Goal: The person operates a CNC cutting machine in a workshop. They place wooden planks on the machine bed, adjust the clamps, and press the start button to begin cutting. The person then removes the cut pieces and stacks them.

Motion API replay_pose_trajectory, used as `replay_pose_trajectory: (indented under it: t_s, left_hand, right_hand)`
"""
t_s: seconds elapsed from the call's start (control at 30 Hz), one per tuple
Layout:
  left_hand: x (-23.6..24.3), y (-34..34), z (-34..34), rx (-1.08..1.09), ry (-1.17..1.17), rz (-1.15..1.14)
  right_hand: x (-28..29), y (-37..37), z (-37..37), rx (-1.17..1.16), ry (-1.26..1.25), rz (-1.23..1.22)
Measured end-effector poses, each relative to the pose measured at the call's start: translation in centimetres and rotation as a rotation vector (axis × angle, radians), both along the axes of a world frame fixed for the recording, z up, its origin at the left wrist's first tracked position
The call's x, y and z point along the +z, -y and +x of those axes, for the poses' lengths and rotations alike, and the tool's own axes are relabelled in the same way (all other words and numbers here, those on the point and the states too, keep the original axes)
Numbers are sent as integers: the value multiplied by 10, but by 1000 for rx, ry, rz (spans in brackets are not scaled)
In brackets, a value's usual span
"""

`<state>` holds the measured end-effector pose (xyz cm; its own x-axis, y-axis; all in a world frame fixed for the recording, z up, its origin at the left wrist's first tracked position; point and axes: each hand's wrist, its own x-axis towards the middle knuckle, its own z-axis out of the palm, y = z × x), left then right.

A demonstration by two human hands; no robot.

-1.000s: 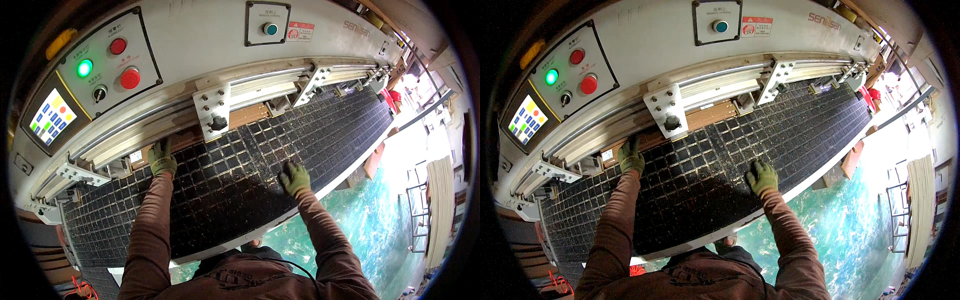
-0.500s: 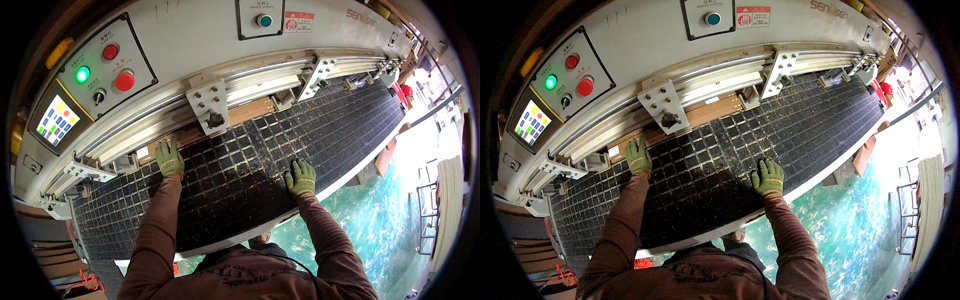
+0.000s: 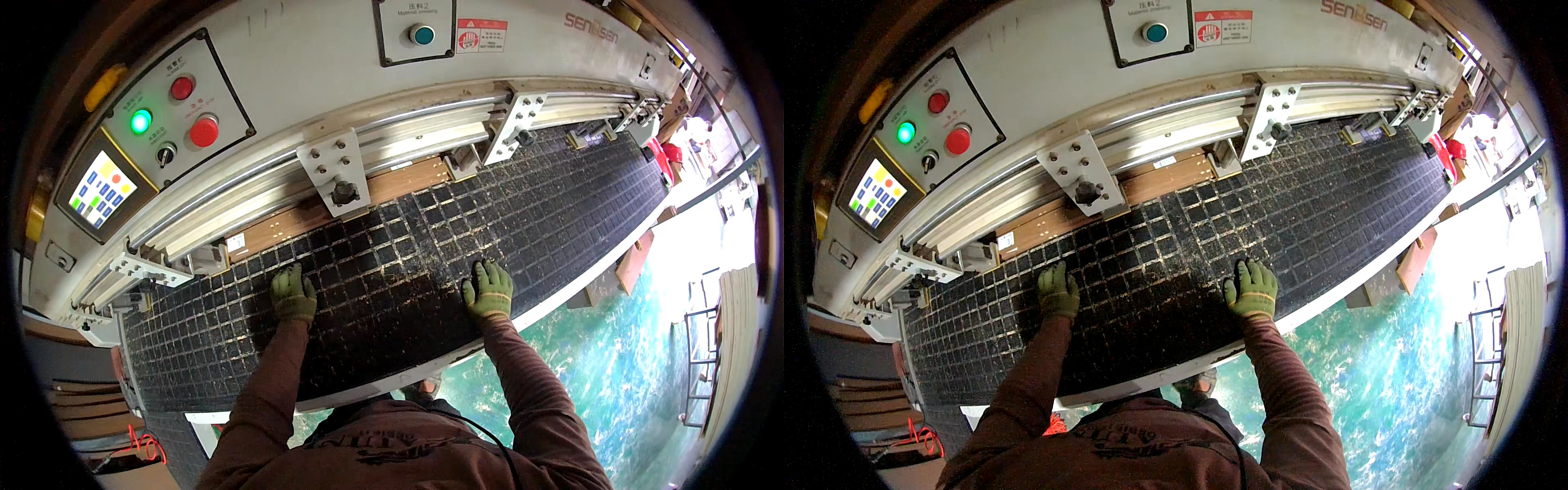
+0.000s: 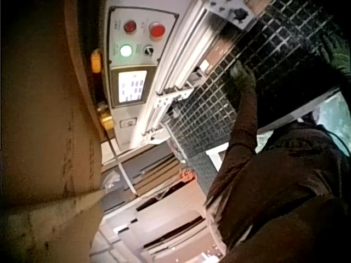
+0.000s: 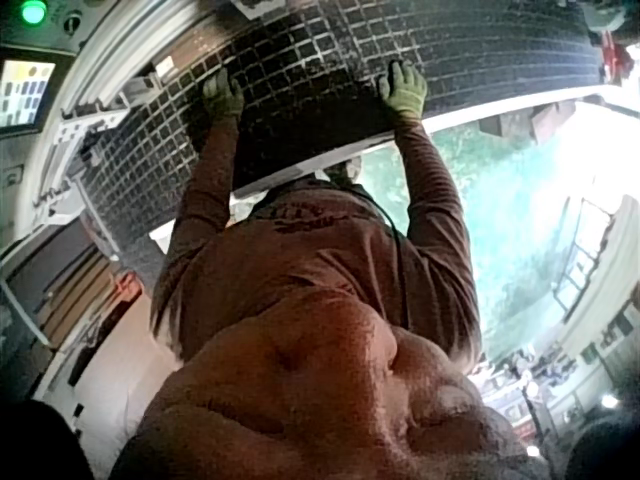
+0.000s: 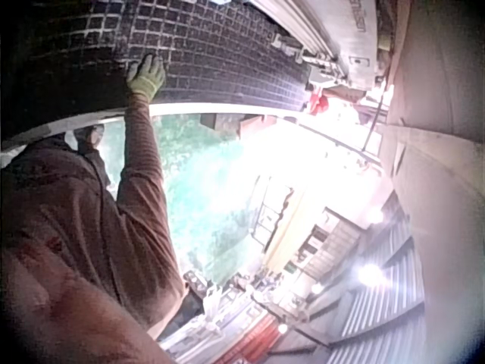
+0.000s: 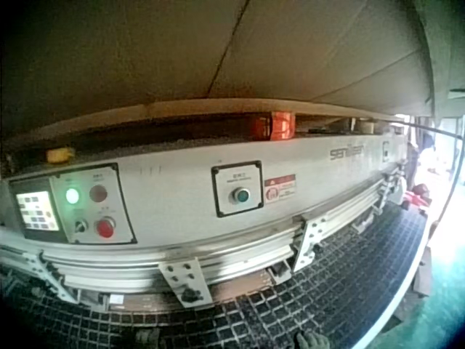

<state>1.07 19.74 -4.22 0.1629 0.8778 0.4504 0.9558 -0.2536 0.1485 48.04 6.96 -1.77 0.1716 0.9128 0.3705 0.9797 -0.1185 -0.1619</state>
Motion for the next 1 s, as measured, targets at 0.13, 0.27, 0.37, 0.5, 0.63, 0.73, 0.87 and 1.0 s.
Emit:
replay_pose_trajectory:
  t_s: [0.13,0.27,0.37,0.5,0.63,0.73,0.87,1.0]
  left_hand:
    - [-3,-1,-2,8,-16,51]
    - [-1,-2,2,2,-14,61]
    - [-1,-1,2,16,-27,56]
    - [-3,1,-1,-4,-29,127]
    - [-1,-1,1,10,-35,71]
    - [-2,-2,2,14,-37,41]
    - [-6,-4,-3,-3,-36,76]
    - [-5,-4,0,-1,-18,71]
  right_hand:
    - [2,-2,-1,12,-19,-10]
    - [-4,-1,2,8,-1,-20]
    - [0,0,0,9,-1,-42]
    - [7,0,-3,-5,-24,-86]
    - [7,0,-1,2,-32,-91]
    - [7,0,-1,0,-36,-104]
    - [6,-1,-1,-3,-46,-112]
    - [-1,0,2,-12,-25,-122]
